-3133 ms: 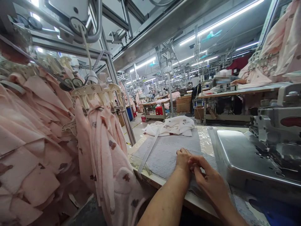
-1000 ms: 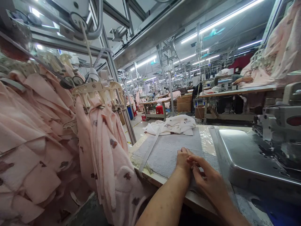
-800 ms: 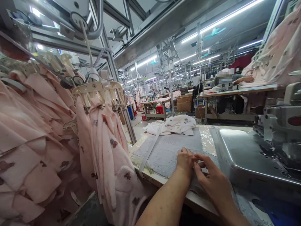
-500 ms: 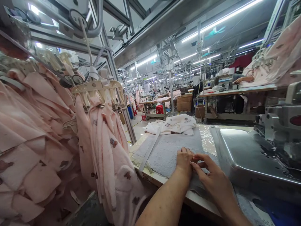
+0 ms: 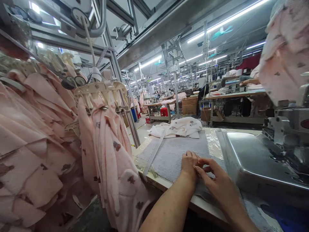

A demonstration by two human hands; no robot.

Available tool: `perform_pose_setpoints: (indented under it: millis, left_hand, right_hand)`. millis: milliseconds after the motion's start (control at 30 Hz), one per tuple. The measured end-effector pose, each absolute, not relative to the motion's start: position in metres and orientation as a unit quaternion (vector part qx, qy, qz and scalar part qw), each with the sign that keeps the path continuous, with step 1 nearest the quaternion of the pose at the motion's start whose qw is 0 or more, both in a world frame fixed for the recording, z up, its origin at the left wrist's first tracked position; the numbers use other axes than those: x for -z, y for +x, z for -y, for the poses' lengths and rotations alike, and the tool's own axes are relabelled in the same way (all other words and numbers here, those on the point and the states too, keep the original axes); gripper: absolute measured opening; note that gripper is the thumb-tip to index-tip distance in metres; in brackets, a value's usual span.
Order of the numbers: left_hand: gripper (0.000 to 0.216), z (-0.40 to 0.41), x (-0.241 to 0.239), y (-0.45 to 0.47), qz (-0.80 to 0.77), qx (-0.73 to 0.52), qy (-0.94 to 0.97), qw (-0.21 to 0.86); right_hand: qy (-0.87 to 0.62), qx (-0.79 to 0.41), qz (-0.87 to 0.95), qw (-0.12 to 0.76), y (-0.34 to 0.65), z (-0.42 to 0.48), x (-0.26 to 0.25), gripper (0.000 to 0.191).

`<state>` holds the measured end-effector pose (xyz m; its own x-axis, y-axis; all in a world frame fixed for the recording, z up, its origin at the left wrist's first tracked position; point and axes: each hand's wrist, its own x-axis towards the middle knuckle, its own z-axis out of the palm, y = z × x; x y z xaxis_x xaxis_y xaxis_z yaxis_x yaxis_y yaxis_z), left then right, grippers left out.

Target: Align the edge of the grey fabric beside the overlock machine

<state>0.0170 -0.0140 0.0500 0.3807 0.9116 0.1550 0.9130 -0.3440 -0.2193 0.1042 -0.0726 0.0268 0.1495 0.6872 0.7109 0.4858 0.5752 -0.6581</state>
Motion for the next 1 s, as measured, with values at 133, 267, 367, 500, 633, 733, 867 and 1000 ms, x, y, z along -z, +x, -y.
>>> perform_pose_setpoints:
  millis: [133,267,367,500,633,733,867,1000]
  left_hand:
    - [0.022,0.017,-0.054,0.017,0.555,0.0,-0.822,0.128]
    - [0.023,0.018,-0.055,0.016,0.554,0.002,-0.823,0.124]
    - [0.023,0.017,-0.053,0.016,0.554,0.006,-0.823,0.125]
    - [0.023,0.017,-0.052,0.016,0.555,0.006,-0.822,0.123]
    - [0.025,0.018,-0.053,0.015,0.553,0.006,-0.825,0.12]
    - [0.026,0.018,-0.053,0.016,0.548,0.008,-0.828,0.118]
    - [0.022,0.018,-0.052,0.016,0.548,0.015,-0.828,0.119]
    - [0.024,0.016,-0.048,0.014,0.553,0.026,-0.824,0.121]
  right_hand:
    - [-0.448,-0.05,0.652,0.609,0.104,0.074,-0.03,0.021]
    - [-0.452,-0.049,0.656,0.602,0.104,0.075,-0.031,0.024]
    - [-0.445,-0.054,0.652,0.612,0.103,0.076,-0.032,0.023]
    - [-0.439,-0.074,0.646,0.62,0.104,0.076,-0.032,0.021]
    - [-0.448,-0.07,0.656,0.604,0.106,0.074,-0.026,0.022]
    - [-0.456,-0.065,0.659,0.594,0.107,0.073,-0.024,0.023]
    - [-0.455,-0.055,0.66,0.595,0.106,0.072,-0.024,0.021]
    - [-0.442,-0.05,0.668,0.596,0.105,0.069,-0.018,0.018]
